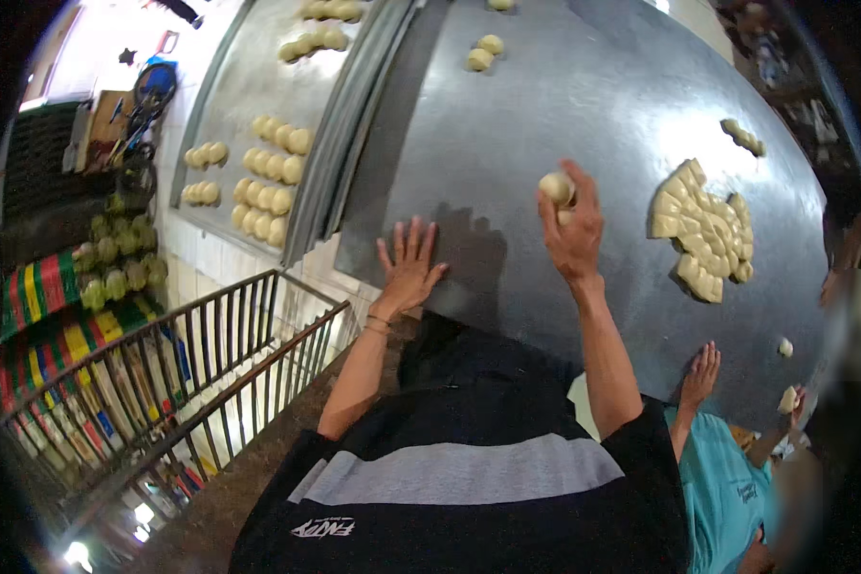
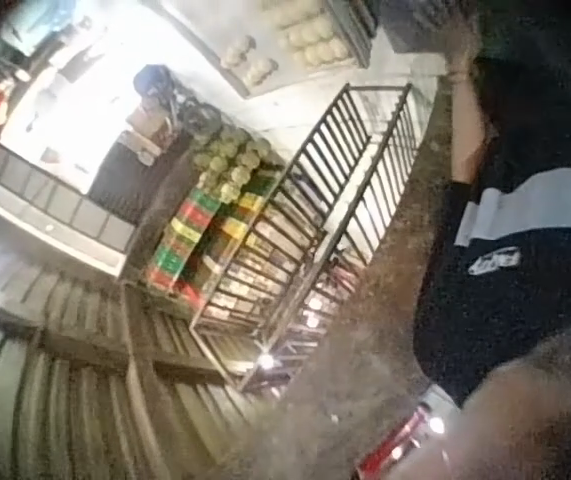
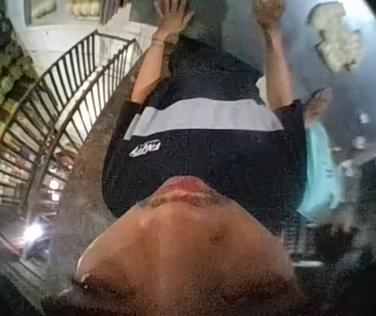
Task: Shaping individual pieces of dough into small rolls and arranging them on metal baking trays.
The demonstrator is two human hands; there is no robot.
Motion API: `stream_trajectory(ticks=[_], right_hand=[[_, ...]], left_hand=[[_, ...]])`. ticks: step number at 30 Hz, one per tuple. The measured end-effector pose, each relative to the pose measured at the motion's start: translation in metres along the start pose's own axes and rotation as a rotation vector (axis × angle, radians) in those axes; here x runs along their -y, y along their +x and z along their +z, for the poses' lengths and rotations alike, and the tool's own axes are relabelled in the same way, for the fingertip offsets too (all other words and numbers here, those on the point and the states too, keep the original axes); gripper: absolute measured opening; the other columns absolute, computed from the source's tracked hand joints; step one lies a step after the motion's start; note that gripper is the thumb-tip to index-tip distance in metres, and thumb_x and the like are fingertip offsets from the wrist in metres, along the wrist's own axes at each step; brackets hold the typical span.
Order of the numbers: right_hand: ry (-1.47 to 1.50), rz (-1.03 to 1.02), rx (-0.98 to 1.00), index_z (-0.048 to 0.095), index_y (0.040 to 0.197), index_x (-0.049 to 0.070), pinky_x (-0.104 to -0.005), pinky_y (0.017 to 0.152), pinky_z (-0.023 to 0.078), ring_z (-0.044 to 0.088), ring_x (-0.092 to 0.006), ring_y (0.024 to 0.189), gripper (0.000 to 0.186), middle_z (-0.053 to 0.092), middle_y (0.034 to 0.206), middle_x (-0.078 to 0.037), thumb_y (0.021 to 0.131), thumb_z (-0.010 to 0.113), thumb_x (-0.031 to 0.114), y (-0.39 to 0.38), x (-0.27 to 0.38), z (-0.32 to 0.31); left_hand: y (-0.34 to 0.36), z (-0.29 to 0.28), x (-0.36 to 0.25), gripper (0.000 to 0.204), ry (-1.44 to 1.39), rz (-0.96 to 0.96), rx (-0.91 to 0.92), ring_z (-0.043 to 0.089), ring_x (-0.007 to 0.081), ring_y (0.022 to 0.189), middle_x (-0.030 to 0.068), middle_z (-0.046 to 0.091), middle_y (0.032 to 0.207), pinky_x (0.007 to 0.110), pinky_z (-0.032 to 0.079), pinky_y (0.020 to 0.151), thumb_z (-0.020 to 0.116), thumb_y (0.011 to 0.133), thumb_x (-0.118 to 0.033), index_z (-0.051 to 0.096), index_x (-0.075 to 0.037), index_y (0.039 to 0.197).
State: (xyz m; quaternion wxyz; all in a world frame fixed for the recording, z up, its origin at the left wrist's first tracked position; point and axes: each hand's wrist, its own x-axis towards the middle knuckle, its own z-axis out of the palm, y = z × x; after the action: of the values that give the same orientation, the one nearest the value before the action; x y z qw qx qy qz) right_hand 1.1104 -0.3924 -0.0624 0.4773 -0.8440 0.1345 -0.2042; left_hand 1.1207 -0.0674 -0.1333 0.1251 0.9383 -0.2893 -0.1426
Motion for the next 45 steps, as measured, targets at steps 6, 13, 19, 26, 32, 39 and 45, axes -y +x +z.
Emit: stream_trajectory(ticks=[6, 13, 19, 26, 32, 39, 45], right_hand=[[-0.493, 0.088, -0.032, 0.048, 0.149, 0.008, -0.0498, 0.096, 0.052, 0.059, -0.0411, 0.119, 0.053, 0.055, 0.138, -0.022, 0.103, 0.063, 0.027, 0.015, -0.057, -0.040], [-0.126, 0.387, -0.388, 0.056, 0.140, 0.002, -0.0484, 0.096, 0.049, 0.063, -0.0386, 0.111, 0.046, 0.063, 0.128, -0.021, 0.101, 0.063, 0.024, -0.027, -0.095, -0.046], [-0.106, 0.546, -0.057, 0.064, 0.124, 0.000, -0.0411, 0.080, 0.056, 0.069, -0.0290, 0.088, 0.038, 0.067, 0.117, -0.018, 0.093, 0.073, 0.020, -0.018, -0.074, -0.033], [0.279, 0.437, 0.068, 0.060, 0.116, 0.004, -0.0344, 0.079, 0.055, 0.064, -0.0187, 0.090, 0.036, 0.063, 0.104, -0.008, 0.087, 0.079, 0.012, -0.061, 0.032, 0.008], [0.365, 0.435, 0.189, 0.057, 0.129, 0.002, -0.0345, 0.075, 0.050, 0.061, -0.0175, 0.085, 0.034, 0.062, 0.090, -0.010, 0.101, 0.065, 0.021, -0.087, 0.082, 0.021], [0.530, 0.703, -0.064, 0.061, 0.101, -0.002, -0.0348, 0.063, 0.043, 0.049, -0.0114, 0.074, 0.036, 0.057, 0.080, -0.008, 0.108, 0.057, 0.033, -0.082, 0.096, 0.044], [0.383, 0.586, -0.010, 0.057, 0.068, 0.000, -0.0349, 0.048, 0.032, 0.038, -0.0088, 0.056, 0.052, 0.043, 0.057, 0.002, 0.108, 0.056, 0.033, -0.068, 0.081, 0.078]], left_hand=[[0.007, 0.003, 0.003, 0.082, 0.033, -0.001, 0.123, -0.013, 0.0432, 0.159, 0.0138, -0.008, 0.176, 0.072, -0.013, 0.117, 0.045, 0.107, -0.054, 0.006, -0.018, 0.170], [0.008, -0.003, -0.003, 0.081, 0.013, -0.004, 0.169, -0.013, 0.0442, 0.159, 0.0126, -0.009, 0.176, 0.072, -0.012, 0.117, 0.041, 0.108, -0.056, 0.003, -0.020, 0.170], [0.014, -0.025, -0.017, 0.082, -0.001, -0.036, 0.199, -0.014, 0.0448, 0.158, 0.0120, -0.010, 0.176, 0.074, -0.010, 0.116, 0.047, 0.108, -0.052, 0.003, -0.020, 0.170], [0.035, -0.057, -0.076, 0.049, -0.917, -0.030, 0.077, 0.048, 0.0381, 0.135, 0.0204, 0.049, 0.149, 0.048, 0.036, 0.114, 0.048, 0.111, -0.031, 0.045, -0.005, 0.152], [0.045, -0.051, -0.135, 0.031, -0.877, -0.006, -0.260, 0.059, 0.0351, 0.091, 0.0194, 0.057, 0.099, 0.045, 0.045, 0.077, 0.045, 0.113, -0.029, 0.053, 0.000, 0.103], [0.043, -0.059, -0.139, 0.033, -0.608, 0.033, -0.322, 0.059, 0.0350, 0.070, 0.0137, 0.057, 0.077, 0.044, 0.043, 0.063, 0.051, 0.110, -0.032, 0.052, -0.002, 0.095], [0.039, -0.063, -0.111, 0.046, -1.210, -0.123, -0.168, 0.041, 0.0090, 0.072, 0.0026, 0.047, 0.070, 0.036, 0.038, 0.058, 0.050, 0.112, -0.035, 0.056, 0.001, 0.084]])
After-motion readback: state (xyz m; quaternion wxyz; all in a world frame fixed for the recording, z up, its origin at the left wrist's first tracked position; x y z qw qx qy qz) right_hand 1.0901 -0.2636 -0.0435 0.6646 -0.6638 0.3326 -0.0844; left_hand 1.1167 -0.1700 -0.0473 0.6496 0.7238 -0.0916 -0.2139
